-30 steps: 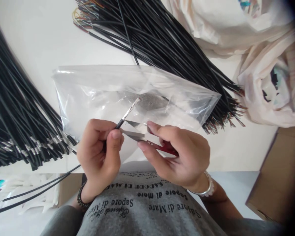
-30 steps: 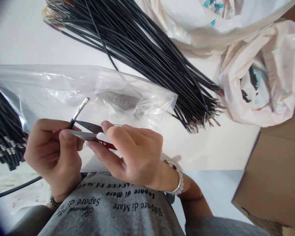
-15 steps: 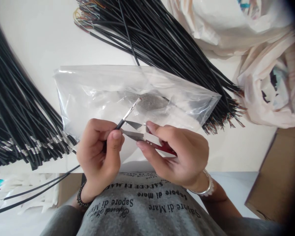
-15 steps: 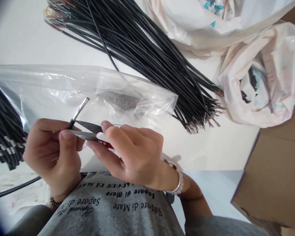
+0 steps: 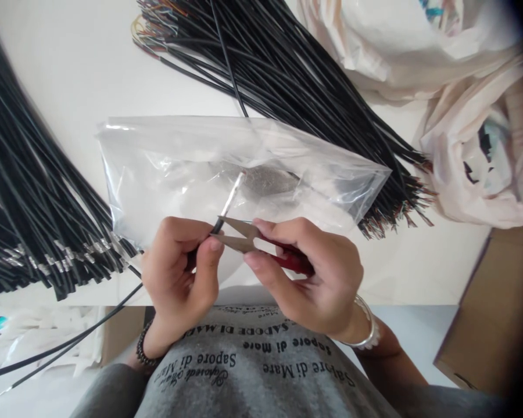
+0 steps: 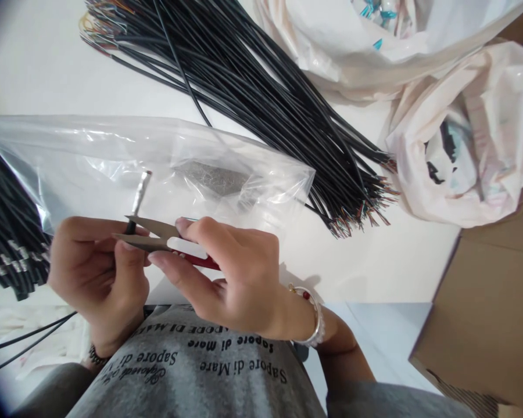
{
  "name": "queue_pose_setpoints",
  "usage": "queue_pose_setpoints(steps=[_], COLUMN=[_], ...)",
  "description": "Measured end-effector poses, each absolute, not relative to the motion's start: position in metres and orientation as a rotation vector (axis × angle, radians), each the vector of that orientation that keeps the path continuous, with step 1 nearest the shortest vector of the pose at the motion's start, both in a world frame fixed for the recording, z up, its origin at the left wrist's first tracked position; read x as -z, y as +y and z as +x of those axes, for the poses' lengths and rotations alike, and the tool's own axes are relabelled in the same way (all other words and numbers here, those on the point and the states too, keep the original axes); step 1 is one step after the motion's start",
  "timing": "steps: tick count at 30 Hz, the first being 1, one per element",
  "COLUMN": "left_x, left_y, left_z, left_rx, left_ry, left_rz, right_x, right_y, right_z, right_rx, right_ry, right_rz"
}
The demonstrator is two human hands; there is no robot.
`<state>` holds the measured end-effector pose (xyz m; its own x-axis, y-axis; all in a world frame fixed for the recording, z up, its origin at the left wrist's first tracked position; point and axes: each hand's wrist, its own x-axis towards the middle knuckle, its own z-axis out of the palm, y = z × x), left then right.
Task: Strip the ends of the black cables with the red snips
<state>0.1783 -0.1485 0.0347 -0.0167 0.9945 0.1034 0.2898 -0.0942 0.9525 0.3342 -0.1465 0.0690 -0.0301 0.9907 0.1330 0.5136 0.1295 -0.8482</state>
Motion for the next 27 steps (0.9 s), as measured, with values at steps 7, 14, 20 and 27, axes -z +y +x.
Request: queue_pose_setpoints(steps=[7, 14, 20, 27], left_x=[-0.0344, -0.0381, -0.0402, -0.0401], left_y=[-0.1478, -0.1468, -0.1462, -0.1472], left_z=[0.1859, 0.1853, 0.1869, 0.1868], left_rx=[-1.127, -1.114, -1.139, -1.118], left_ry=[1.466, 1.467, 1.451, 1.461], left_rz=[1.494, 1.409, 1.375, 1.360], right_x=[-0.0666, -0.0625, -0.0605, -0.0595], right_y=[-0.1482, -0.1498, -0.1506, -0.1514], right_z=[0.3302, 0.3336, 0.3320, 0.3334], right_rx=[-0.745, -0.538, -0.550, -0.423], right_ry=[-1.610, -1.706, -1.714, -1.818], right_rz=[-1.500, -1.505, -1.493, -1.506])
